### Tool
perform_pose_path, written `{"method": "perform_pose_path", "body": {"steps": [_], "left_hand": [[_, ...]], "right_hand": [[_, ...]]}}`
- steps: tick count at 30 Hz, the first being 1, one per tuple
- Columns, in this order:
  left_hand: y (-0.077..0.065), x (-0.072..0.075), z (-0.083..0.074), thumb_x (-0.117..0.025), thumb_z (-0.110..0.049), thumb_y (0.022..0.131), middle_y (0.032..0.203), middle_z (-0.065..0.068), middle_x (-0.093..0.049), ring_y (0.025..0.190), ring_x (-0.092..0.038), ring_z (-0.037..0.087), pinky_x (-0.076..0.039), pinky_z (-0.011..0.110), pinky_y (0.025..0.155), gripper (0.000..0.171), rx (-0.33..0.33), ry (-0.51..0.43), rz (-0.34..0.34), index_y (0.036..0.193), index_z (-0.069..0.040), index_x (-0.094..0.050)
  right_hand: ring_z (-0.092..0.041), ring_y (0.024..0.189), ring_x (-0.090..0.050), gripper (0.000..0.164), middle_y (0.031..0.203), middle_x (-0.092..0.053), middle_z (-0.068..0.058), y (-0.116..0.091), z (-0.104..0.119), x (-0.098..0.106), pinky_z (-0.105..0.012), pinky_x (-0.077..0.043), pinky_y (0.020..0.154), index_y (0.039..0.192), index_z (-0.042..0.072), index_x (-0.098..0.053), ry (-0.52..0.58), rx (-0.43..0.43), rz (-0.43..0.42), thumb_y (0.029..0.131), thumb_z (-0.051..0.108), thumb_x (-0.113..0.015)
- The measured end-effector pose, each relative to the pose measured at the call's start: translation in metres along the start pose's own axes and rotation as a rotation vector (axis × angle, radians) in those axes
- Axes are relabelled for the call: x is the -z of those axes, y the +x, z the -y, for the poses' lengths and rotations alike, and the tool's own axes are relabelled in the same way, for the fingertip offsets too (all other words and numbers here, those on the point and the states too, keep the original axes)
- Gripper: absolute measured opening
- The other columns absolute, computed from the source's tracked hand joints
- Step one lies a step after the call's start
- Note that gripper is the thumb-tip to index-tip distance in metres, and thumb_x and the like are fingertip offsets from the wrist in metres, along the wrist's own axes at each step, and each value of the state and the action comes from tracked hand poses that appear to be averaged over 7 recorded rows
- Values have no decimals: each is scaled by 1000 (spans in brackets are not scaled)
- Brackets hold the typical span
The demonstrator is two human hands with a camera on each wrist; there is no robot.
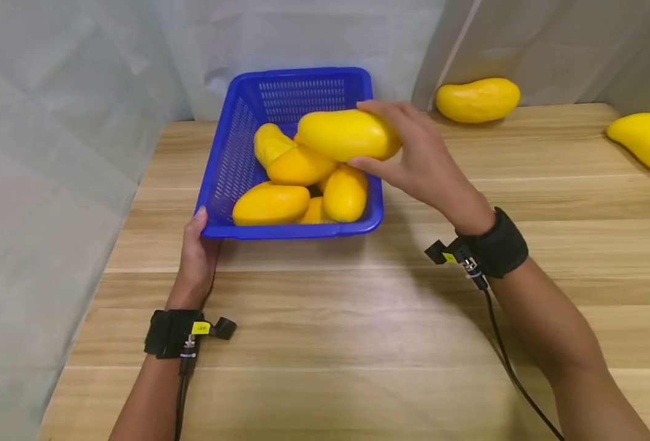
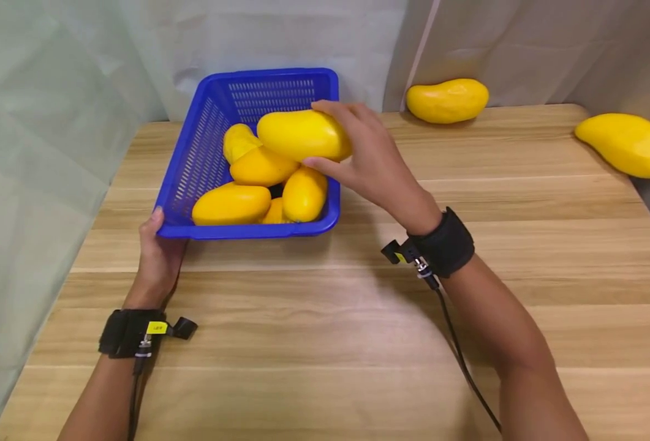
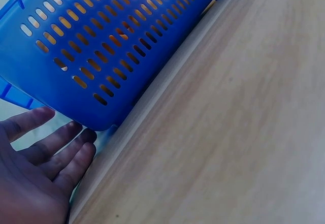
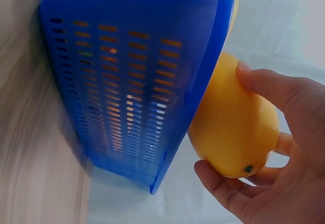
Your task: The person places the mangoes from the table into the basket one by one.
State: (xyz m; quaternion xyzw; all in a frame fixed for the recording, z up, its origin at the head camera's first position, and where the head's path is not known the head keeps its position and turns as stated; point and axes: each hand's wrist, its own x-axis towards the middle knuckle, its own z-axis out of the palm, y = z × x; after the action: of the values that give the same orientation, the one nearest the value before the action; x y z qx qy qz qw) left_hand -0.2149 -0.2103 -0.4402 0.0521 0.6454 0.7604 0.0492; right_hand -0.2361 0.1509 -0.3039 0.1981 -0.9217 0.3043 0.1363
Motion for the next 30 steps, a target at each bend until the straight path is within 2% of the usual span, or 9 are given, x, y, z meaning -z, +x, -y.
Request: {"method": "perform_pose_path", "body": {"steps": [7,12,22,30], "left_hand": [[0,0,1,-36,-54,101,158,9,-34,138,-34,23,-11,41,124,66,-5,-10,-7,158,-21,-33],[-1,-3,2,-37,-53,101,155,9,-37,137,-35,22,-13,39,122,65,-20,-34,-7,157,-19,-35],[0,-9,3,-34,-54,101,158,7,-34,140,-33,25,-9,45,124,64,-16,22,32,158,-24,-34],[1,-8,2,-36,-53,102,157,9,-34,139,-33,23,-12,40,124,65,-14,-32,31,158,-21,-33]], "right_hand": [[-18,128,-49,71,145,-53,-4,5,6,-4,-34,-42,105,149,21,-51,45,26,46,87,43,-78],[-16,131,-48,70,146,-53,-2,8,10,-4,-34,-41,108,148,19,-52,49,64,75,87,41,-79],[-21,126,-50,70,142,-55,-6,14,23,-11,-39,-45,103,147,19,-53,68,152,142,87,42,-79],[-19,126,-47,72,145,-50,-5,16,33,-23,-33,-49,95,150,23,-50,111,132,165,87,44,-78]]}}
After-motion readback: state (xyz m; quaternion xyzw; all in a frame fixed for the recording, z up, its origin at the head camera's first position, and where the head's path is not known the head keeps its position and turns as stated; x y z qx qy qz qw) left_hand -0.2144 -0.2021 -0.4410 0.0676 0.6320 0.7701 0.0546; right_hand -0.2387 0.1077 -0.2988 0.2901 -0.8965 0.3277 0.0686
